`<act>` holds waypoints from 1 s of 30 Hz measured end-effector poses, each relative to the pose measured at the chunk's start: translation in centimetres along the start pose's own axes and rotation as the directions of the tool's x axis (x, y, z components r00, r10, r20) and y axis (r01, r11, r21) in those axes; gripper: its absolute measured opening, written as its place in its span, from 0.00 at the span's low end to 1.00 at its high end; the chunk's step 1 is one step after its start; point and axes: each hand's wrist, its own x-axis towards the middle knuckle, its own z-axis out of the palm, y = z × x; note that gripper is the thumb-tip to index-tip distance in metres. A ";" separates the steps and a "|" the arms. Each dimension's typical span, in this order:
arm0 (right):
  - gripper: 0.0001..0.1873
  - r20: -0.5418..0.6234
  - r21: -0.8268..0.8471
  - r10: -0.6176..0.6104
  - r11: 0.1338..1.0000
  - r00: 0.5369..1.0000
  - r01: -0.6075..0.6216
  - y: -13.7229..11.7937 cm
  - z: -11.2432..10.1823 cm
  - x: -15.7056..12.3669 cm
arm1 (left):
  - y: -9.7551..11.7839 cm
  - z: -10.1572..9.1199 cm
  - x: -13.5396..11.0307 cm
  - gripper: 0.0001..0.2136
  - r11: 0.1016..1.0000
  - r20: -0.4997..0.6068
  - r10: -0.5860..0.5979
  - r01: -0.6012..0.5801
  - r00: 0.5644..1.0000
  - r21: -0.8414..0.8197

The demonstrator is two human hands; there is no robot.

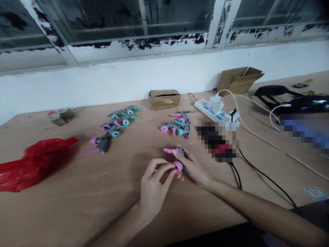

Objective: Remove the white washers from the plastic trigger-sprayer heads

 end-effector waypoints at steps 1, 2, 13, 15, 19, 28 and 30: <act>0.19 -0.001 0.004 0.009 1.000 1.000 -0.009 0.1 0.0 0.0 | 0.0 0.0 0.0 0.04 1.000 0.000 0.001 -0.001 1.000 0.006; 0.19 0.000 0.012 0.012 1.000 1.000 -0.012 0.1 0.0 0.1 | 0.0 0.1 0.0 0.04 1.000 -0.002 0.004 -0.004 1.000 0.013; 0.22 -0.025 0.048 0.053 0.997 0.998 -0.052 0.2 0.1 0.0 | -0.2 0.2 0.3 0.04 0.995 -0.030 0.018 -0.015 0.999 0.102; 0.21 -0.020 0.043 0.047 0.998 0.999 -0.046 0.3 -0.1 0.0 | -0.3 0.2 0.4 0.03 0.994 -0.003 -0.027 0.027 1.000 0.103; 0.20 -0.015 0.034 0.058 0.998 0.998 -0.058 0.5 -0.2 0.1 | -0.3 0.1 0.3 0.03 0.992 0.024 -0.085 0.083 0.996 0.091; 0.18 -0.062 -0.049 -0.107 0.993 0.992 0.104 0.7 0.3 -0.2 | 0.6 0.2 0.2 0.02 0.954 0.072 -0.116 0.091 0.991 0.286; 0.17 -0.063 -0.053 -0.146 0.988 0.987 0.143 0.8 0.4 -0.3 | 0.6 0.1 0.3 0.03 0.949 0.112 -0.148 0.109 0.983 0.296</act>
